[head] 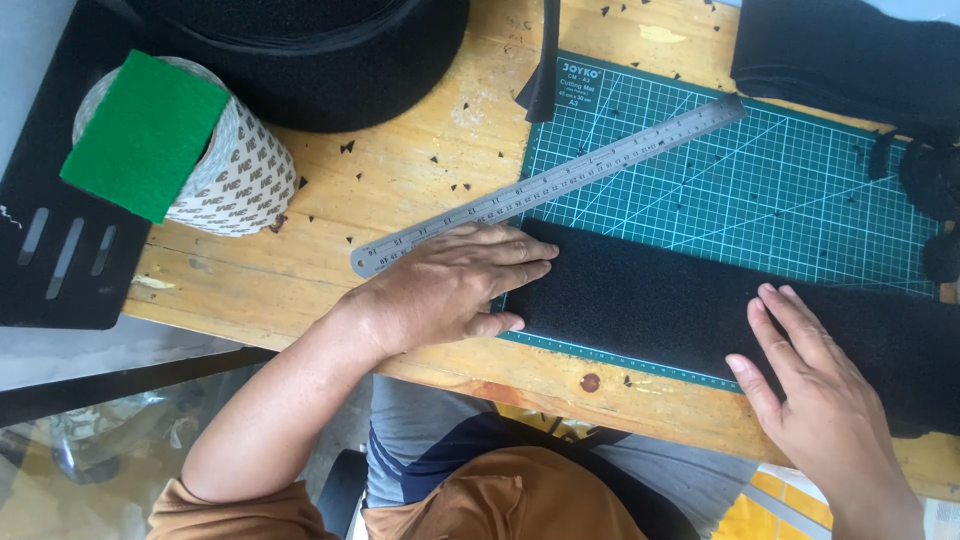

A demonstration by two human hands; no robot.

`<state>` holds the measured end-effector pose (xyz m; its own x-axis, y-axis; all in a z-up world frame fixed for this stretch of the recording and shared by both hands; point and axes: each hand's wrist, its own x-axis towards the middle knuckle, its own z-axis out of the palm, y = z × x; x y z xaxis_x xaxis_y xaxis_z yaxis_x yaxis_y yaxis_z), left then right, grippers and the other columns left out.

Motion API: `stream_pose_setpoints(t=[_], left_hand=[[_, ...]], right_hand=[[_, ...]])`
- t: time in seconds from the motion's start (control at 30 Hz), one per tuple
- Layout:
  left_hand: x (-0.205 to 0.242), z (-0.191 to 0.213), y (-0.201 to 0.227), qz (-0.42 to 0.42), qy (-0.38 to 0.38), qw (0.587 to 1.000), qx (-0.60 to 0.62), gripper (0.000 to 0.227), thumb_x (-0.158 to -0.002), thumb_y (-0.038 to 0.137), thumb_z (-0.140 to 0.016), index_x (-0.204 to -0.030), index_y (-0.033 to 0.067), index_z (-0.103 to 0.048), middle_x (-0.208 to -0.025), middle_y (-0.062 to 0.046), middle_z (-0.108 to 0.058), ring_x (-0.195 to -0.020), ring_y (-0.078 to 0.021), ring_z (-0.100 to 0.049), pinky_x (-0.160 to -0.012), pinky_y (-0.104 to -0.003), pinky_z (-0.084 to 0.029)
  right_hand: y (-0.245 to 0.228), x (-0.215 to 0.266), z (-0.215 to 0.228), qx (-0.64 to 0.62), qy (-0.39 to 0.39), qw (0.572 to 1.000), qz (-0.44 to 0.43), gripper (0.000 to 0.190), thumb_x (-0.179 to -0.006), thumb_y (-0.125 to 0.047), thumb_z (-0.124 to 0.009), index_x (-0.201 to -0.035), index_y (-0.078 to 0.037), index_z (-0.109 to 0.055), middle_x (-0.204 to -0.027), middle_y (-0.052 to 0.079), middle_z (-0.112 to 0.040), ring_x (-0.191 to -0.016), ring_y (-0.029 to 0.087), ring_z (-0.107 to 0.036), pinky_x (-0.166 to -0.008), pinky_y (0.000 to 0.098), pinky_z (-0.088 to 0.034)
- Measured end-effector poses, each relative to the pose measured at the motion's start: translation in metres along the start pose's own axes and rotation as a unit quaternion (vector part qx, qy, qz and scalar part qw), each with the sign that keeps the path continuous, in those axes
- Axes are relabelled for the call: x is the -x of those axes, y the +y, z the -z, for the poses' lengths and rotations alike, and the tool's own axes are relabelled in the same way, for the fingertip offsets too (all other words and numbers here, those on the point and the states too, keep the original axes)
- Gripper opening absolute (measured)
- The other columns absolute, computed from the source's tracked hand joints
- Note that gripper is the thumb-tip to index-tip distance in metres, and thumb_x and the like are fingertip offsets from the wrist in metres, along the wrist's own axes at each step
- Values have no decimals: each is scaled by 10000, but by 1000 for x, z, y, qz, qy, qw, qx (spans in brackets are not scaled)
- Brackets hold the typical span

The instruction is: Measuring and cutting a strip of black foam material from a roll using a metal ruler and a utility knife on a cutting mat.

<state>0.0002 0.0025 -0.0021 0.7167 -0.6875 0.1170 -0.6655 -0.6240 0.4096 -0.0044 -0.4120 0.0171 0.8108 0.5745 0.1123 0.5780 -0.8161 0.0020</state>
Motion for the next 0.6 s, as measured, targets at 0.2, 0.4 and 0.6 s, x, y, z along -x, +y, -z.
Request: stream_pose_setpoints(t=[0.2,0.4,0.6], left_hand=[[0,2,1,3,-7,1000,7,637,-968,449,-637,-1478,80,-539,-1606,-43,-452,-1469,-268,-386,-1187,-433,-276],[2,1,1,9,-14,1000,5,649,-982,448,-619,-1511,91,-498,-1618,-53,-434,-1476,-278,-370,-1184,-433,-275],[2,9,7,12,-31,999,17,582,-981,357,-620,-1534,249,-477,-1633,-40,-401,-1505,-269,-334,-1231,-442,-191]], right_hand=[[-2,-1,2,3,-6,1000,-6,605,-935,-317,-631,-1456,-11,-614,-1614,101,-552,-1542,253,-483,-1128,444,-522],[0,0,0,-2,3,1000,-1,598,-937,-306,-643,-1458,-14,-615,-1616,91,-552,-1533,250,-493,-1130,433,-516],[1,1,0,0,-16,1000,-16,623,-934,-328,-630,-1482,-34,-596,-1637,65,-525,-1551,218,-455,-1126,427,-514]])
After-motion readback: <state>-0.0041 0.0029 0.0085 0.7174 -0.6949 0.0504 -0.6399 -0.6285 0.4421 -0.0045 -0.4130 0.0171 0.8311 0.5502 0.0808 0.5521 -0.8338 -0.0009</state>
